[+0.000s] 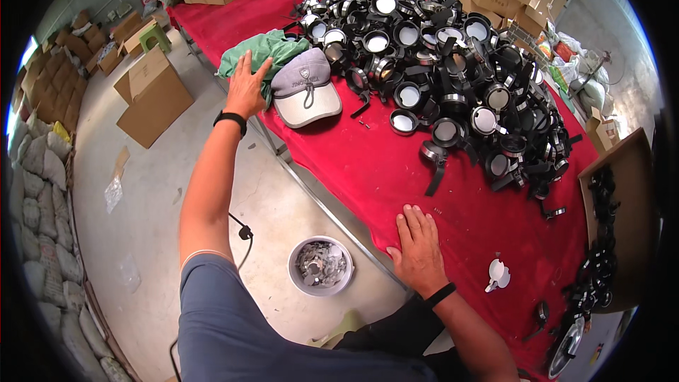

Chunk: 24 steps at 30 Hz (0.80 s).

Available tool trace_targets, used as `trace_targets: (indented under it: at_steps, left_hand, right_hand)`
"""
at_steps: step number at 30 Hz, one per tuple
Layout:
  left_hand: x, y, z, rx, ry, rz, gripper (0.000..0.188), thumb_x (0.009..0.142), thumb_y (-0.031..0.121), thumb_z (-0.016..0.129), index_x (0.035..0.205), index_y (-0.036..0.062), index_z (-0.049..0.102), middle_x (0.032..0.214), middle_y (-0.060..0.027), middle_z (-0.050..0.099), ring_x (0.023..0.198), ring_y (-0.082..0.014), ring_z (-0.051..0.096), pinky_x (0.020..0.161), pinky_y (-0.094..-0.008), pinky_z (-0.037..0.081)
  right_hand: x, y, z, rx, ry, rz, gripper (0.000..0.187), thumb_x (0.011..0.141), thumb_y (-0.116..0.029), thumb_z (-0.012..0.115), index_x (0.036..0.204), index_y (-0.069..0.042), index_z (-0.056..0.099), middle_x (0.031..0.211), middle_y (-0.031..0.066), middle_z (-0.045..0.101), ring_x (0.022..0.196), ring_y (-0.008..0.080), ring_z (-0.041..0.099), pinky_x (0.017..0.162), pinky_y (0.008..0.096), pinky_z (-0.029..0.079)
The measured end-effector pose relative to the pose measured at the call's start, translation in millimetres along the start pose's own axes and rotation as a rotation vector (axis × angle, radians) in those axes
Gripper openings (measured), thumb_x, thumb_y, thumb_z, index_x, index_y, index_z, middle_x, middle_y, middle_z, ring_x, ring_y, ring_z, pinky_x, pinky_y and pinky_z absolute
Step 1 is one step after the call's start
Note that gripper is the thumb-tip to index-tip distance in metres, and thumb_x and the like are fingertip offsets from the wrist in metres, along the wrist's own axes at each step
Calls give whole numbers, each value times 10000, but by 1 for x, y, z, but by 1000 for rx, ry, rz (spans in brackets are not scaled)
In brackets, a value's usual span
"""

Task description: Assembling small plastic and metal components, including housings and reflective plates, at an assembly table.

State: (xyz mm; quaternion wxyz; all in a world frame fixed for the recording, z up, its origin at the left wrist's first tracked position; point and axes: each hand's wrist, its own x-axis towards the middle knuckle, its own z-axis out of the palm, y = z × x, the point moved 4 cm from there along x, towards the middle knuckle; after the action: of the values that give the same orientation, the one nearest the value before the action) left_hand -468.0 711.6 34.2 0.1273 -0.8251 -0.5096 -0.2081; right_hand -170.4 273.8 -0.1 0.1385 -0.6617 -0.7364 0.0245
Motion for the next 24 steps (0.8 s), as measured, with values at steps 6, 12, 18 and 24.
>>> trace_targets:
  at_steps: [6,12,18,24]
  left_hand:
    - [31,-46,50,25,-36,-17,563,829,-67,624,1357,122,679,1670,-343,396,1478,-529,487,1203,-544,461]
    - [47,-90,73,-504,195,-517,438,904,88,579,1316,84,725,1242,-290,741,1167,-484,699,1003,-513,546]
    - [75,-86,99,-1339,184,-786,377,972,110,591,1321,-2,675,1205,-190,754,1078,-335,735,924,-477,579]
    - [67,-102,86,-1726,338,-891,316,991,75,625,1290,-8,682,1315,-170,728,1263,-379,679,1090,-581,531]
  right_hand:
    - [0,-2,0,25,21,-10,757,862,-209,848,1502,59,548,1623,253,474,1536,433,418,1283,591,333]
    - [-1,-1,-1,29,-5,2,738,864,-207,845,1492,53,561,1621,250,478,1535,425,422,1283,589,333]
    - [0,8,-1,18,-23,37,736,887,-214,826,1515,48,546,1627,244,479,1547,415,413,1299,582,309]
    - [0,4,1,9,-36,18,732,917,-239,799,1538,39,530,1638,243,472,1564,404,399,1316,565,284]
